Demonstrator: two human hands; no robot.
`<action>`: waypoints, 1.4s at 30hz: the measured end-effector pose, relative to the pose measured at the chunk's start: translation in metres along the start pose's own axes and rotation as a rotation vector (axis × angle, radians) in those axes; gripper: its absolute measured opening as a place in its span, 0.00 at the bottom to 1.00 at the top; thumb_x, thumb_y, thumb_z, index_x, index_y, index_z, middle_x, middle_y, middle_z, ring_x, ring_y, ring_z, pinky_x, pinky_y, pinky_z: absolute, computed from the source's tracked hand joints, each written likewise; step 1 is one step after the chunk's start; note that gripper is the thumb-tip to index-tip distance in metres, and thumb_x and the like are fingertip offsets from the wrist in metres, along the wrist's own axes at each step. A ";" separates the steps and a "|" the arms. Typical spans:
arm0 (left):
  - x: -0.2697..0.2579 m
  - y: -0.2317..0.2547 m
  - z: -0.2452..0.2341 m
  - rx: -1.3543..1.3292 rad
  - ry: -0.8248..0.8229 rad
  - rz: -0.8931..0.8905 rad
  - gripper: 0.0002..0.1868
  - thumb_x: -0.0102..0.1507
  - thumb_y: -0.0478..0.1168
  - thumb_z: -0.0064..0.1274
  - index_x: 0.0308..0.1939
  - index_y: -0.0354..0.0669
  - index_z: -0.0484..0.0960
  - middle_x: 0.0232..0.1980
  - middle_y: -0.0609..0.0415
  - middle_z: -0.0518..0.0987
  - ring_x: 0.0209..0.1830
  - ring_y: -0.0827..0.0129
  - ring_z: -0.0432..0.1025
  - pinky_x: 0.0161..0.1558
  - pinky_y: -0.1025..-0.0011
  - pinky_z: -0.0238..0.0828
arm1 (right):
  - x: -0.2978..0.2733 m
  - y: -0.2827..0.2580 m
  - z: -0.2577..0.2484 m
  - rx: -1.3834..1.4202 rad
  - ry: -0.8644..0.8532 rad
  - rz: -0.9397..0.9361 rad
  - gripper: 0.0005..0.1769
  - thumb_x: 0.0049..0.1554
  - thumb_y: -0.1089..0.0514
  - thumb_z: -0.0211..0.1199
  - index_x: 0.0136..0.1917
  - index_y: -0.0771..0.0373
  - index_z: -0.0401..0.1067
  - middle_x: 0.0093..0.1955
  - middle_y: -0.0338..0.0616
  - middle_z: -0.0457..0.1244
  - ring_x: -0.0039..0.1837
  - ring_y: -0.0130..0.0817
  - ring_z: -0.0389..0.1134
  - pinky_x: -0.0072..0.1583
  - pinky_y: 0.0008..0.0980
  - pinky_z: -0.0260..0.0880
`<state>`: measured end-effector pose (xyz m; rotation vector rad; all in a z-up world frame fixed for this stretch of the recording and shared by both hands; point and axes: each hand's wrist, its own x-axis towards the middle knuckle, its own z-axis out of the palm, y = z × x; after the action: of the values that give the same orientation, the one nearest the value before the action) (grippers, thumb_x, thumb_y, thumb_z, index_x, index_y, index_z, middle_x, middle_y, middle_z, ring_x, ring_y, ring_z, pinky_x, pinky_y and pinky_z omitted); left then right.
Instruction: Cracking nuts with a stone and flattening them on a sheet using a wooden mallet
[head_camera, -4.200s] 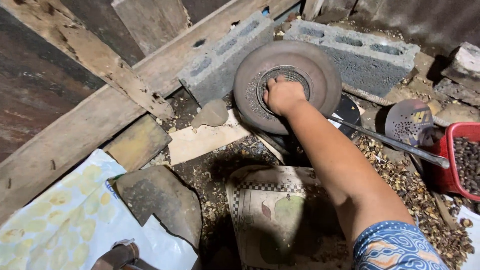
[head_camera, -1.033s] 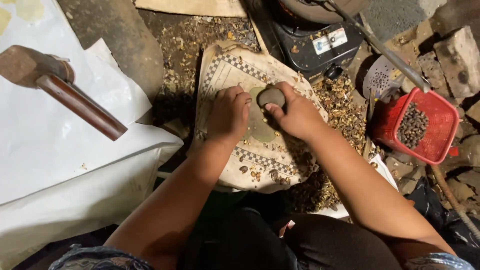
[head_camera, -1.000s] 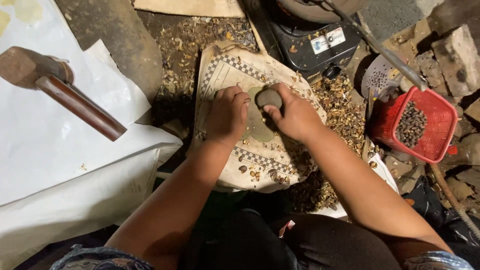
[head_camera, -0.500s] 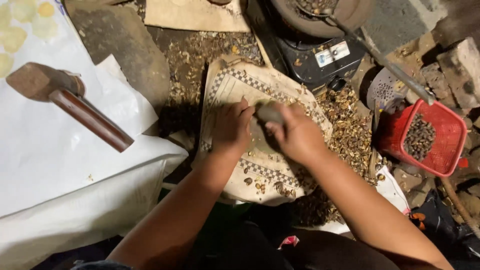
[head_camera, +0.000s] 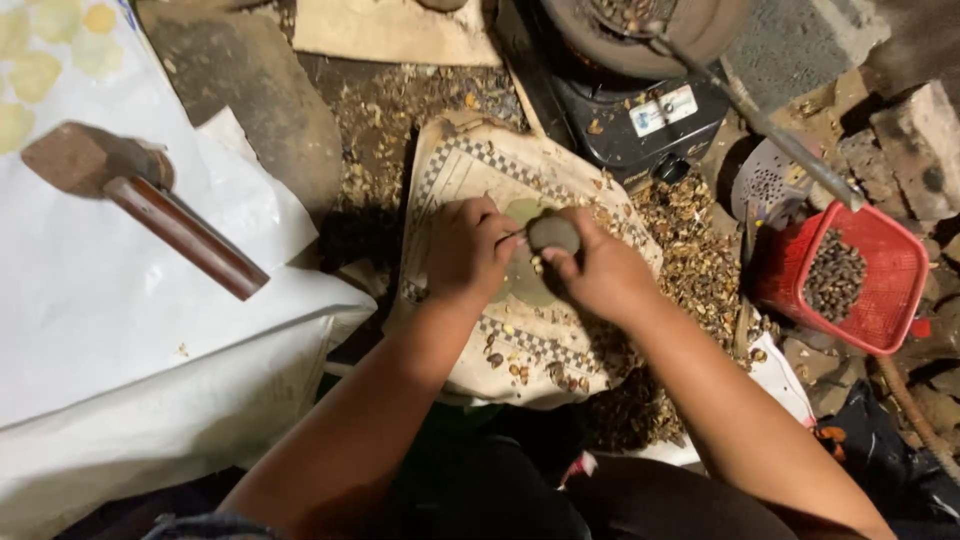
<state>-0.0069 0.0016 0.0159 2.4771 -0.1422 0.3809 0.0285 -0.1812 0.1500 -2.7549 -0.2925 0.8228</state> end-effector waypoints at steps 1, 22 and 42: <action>-0.002 0.000 0.001 -0.005 -0.018 -0.005 0.10 0.57 0.50 0.63 0.40 0.60 0.82 0.46 0.61 0.74 0.50 0.55 0.71 0.52 0.53 0.67 | 0.000 0.003 0.004 0.006 -0.014 0.011 0.30 0.61 0.45 0.57 0.75 0.44 0.53 0.61 0.64 0.66 0.63 0.67 0.68 0.63 0.63 0.68; 0.004 0.002 -0.005 0.131 0.105 -0.041 0.18 0.54 0.46 0.64 0.48 0.64 0.83 0.43 0.60 0.78 0.45 0.55 0.74 0.46 0.55 0.71 | 0.031 -0.003 0.001 0.138 -0.002 0.006 0.29 0.61 0.41 0.59 0.71 0.46 0.57 0.60 0.66 0.65 0.67 0.67 0.65 0.68 0.60 0.63; 0.000 0.002 -0.011 0.113 0.074 -0.039 0.20 0.51 0.49 0.67 0.47 0.61 0.83 0.51 0.60 0.78 0.53 0.57 0.74 0.54 0.56 0.69 | -0.006 -0.020 0.007 -0.026 0.249 -0.196 0.31 0.62 0.44 0.58 0.75 0.49 0.56 0.57 0.62 0.65 0.58 0.69 0.70 0.62 0.60 0.69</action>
<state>-0.0094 0.0065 0.0254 2.5682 -0.0431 0.4748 0.0172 -0.1623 0.1527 -2.7579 -0.5153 0.4246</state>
